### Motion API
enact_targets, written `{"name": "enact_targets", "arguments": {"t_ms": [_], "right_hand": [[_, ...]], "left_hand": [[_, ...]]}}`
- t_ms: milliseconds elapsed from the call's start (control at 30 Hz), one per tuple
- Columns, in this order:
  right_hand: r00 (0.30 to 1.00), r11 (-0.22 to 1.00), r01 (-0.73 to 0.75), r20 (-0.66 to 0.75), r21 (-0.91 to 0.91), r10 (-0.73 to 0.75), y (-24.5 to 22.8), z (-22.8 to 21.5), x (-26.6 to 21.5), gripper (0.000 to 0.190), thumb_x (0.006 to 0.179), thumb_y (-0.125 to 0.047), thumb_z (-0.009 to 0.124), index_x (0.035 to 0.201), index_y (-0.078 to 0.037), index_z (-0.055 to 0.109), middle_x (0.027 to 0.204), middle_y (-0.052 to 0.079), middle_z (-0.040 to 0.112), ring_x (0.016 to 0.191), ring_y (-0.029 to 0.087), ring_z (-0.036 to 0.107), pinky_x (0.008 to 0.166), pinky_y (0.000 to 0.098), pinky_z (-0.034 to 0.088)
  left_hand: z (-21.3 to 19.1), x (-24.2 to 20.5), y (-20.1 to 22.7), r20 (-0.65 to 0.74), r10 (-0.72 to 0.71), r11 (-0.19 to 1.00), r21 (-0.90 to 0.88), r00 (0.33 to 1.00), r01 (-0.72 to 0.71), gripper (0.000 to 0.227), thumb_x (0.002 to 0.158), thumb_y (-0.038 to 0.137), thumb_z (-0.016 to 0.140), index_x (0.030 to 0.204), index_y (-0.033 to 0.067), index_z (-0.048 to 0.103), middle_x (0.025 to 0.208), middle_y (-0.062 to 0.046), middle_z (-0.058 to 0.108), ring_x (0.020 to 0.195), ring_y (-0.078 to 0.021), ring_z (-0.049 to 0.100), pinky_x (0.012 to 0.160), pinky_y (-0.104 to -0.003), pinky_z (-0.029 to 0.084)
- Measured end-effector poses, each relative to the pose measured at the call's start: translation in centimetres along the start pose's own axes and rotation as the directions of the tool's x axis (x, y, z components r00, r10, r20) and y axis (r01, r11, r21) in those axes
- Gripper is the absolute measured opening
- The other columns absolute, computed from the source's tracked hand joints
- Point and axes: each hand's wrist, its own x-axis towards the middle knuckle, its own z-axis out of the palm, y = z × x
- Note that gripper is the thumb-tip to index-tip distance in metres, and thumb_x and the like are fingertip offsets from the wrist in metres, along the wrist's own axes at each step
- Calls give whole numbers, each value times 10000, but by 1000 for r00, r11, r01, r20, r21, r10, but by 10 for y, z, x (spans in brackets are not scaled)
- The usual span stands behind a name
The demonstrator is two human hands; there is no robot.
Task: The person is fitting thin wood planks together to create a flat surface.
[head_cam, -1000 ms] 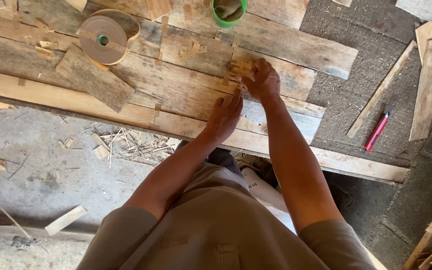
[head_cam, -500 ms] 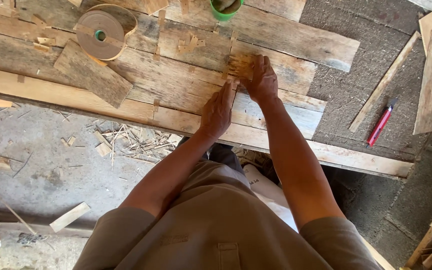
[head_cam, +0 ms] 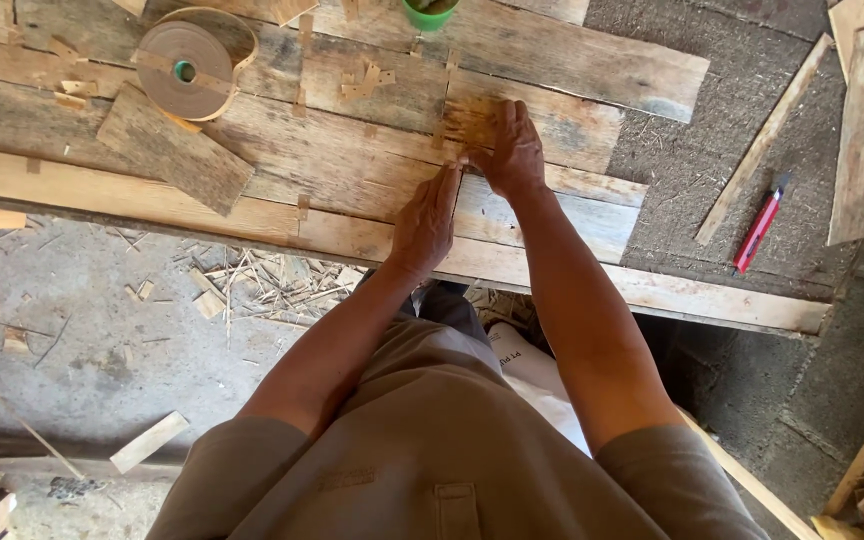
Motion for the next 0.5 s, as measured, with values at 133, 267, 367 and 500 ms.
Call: {"name": "enact_targets", "arguments": {"t_ms": [133,267,367,500], "right_hand": [[999,997,11,35,73,-14,31,10,6,604,788,-285,914,1161,-54,499,1130,176,567,1022,346,607,867,462,538],[998,830,16,41,557,-47,69,5,10,235,1013,-152,693,1192,-57,574,1093,94,706,963,193,704,836,316,614],[999,773,8,-40,634,23,71,-16,-12,162,1013,-87,669,1152,-44,597,1068,89,718,913,152,715,807,288,617],[943,783,30,-278,622,185,96,-13,-50,67,1004,-55,688,1030,-7,649,896,100,707,783,140,668,686,293,552]], "left_hand": [[0,-3,1,-6,29,1000,10,1000,-29,756,897,-11,599,1588,-40,294,1529,-214,509,1304,-359,574,1068,-392,530],[1,-2,-3,33,-46,999,-23,998,46,729,872,17,623,1548,2,352,1520,-204,520,1305,-362,573,1052,-398,526],[4,-7,-7,-6,-42,998,-55,999,41,703,900,22,614,1553,15,354,1514,-203,528,1312,-365,578,1065,-413,524],[-1,-8,-9,-98,-95,979,-190,991,75,638,972,55,590,1565,44,355,1509,-223,537,1301,-382,616,1051,-406,556]]}}
